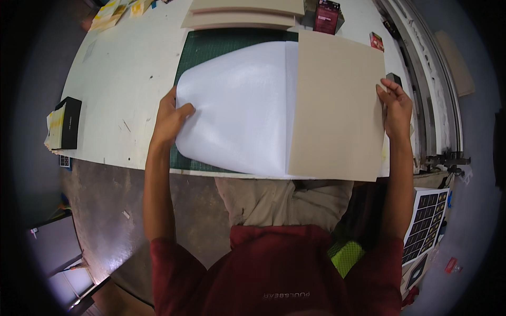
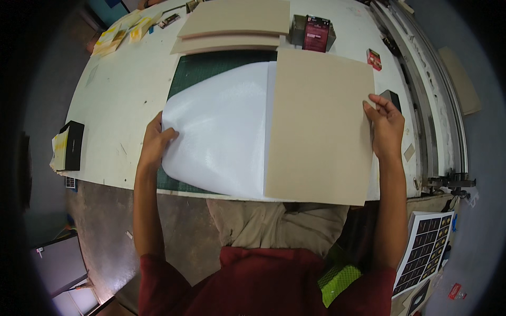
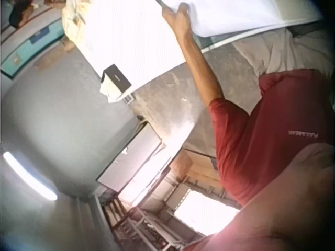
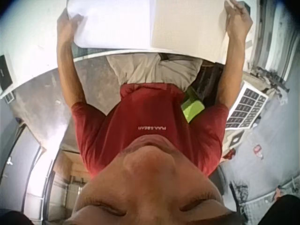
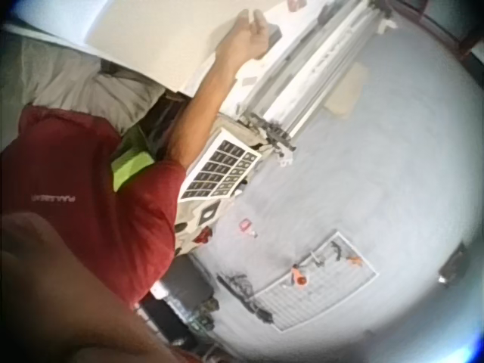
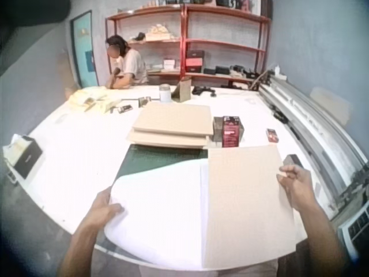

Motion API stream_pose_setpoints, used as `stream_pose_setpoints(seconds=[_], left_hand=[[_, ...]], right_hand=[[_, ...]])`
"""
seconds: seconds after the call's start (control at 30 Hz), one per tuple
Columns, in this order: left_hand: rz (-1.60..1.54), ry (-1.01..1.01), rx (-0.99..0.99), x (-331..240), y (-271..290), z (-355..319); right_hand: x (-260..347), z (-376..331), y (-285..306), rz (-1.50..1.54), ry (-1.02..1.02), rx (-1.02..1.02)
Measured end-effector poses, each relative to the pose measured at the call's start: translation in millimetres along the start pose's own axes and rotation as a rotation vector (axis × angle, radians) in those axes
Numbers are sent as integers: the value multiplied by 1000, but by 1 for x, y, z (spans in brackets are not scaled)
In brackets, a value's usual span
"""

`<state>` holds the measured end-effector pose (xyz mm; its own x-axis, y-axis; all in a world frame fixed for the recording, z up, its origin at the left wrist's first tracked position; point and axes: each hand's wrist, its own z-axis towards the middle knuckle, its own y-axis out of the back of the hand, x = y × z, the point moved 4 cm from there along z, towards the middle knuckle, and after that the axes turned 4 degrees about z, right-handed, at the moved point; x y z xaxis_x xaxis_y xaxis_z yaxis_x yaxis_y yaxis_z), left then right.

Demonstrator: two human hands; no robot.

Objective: The person places a printed sheet onto a piece of cardboard, smooths it down, and folds the cardboard over to sandwich the sheet. They repeat this process for multiple units, stacking the finished items into a pile on the table.

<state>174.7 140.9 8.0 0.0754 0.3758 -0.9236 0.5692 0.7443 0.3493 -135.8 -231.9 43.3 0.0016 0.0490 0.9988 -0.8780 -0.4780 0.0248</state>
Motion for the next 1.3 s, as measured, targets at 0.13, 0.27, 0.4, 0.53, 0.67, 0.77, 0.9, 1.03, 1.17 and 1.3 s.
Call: stream_pose_setpoints(seconds=[0.13, 0.27, 0.4, 0.53, 0.67, 0.77, 0.9, 1.03, 1.17, 1.3], left_hand=[[4, 5, 10, -2, 0, -1], [22, -2, 11, -5, -1, -3], [9, -19, 17, -2, 1, -1], [13, -9, -1, -4, 0, -2], [21, -5, 3, -1, 1, -1], [33, -6, 1, -1, 1, 0], [52, 4, 0, -2, 1, -2], [47, -9, 7, -4, 1, -1], [52, -6, -6, -6, 1, -2], [40, -18, -2, -7, 2, -3]], right_hand=[[-1, 6, -7, -46, -1, 5], [-3, 10, -7, -44, -29, 22], [-4, 9, -10, -66, -32, 18], [-8, 9, -11, -87, -24, 13], [-11, 10, -11, -89, -16, 14], [-13, 11, -10, -103, -22, 18], [-14, 12, -13, -113, -18, 18], [-15, 13, -14, -132, -18, 6], [-18, 13, -14, -151, -44, 0], [-23, 16, -9, -188, -32, 7]])
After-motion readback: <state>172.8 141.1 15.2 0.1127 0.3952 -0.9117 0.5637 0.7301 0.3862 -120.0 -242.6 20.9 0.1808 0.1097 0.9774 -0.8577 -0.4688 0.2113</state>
